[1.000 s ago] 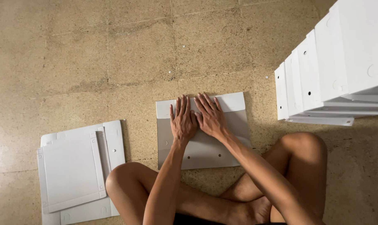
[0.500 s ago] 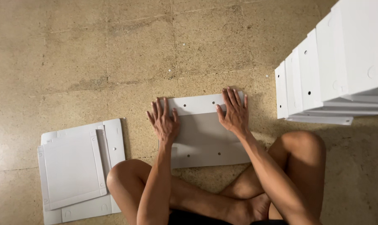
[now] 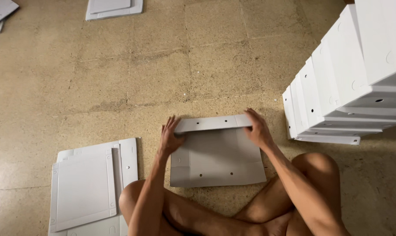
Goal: The person folds and presses white cardboard sheets into small square boxes, securing the corners by hand, and places the finished boxes onto a stack.
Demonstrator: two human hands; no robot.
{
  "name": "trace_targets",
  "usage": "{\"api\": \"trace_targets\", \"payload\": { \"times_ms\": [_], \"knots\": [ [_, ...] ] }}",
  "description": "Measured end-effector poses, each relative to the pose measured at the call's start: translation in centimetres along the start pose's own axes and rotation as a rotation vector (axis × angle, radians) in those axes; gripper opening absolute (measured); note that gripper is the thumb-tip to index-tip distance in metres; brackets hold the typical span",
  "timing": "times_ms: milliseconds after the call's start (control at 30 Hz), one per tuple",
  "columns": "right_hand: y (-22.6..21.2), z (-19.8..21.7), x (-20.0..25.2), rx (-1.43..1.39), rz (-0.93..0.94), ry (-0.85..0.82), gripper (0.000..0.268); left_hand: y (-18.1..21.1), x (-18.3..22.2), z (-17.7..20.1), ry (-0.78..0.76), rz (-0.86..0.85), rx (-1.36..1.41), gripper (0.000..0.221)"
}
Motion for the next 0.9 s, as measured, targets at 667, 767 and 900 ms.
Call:
{"api": "trace_targets", "payload": {
  "times_ms": [667,767,900],
  "knots": [
    [-2.9,-6.6,-8.1,0.347,-0.293,0.136,0.038,9.8,-5.0,-3.8,0.426,0.236,0.434,0.055],
    [-3.5,-9.6,-7.1,0.308,-0.176,-0.053,0.050,11.5,-4.3,-6.0,0.274,0.026,0.283,0.060],
    [-3.6,-11.9,-5.2,0.500,0.011,-0.021,0.056,9.9,-4.2,-9.3,0.171,-0.091,-0.244,0.060]
  ]
}}
Point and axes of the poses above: each hand's wrist, its own x-axis away from the middle knuckle, its own z-axis out of the back of the hand, y = z × x, the point moved 4 cm from there along -x, towards the middle knuckle, and after that the axes turned 5 degrees about x, right-handed, at the moved point
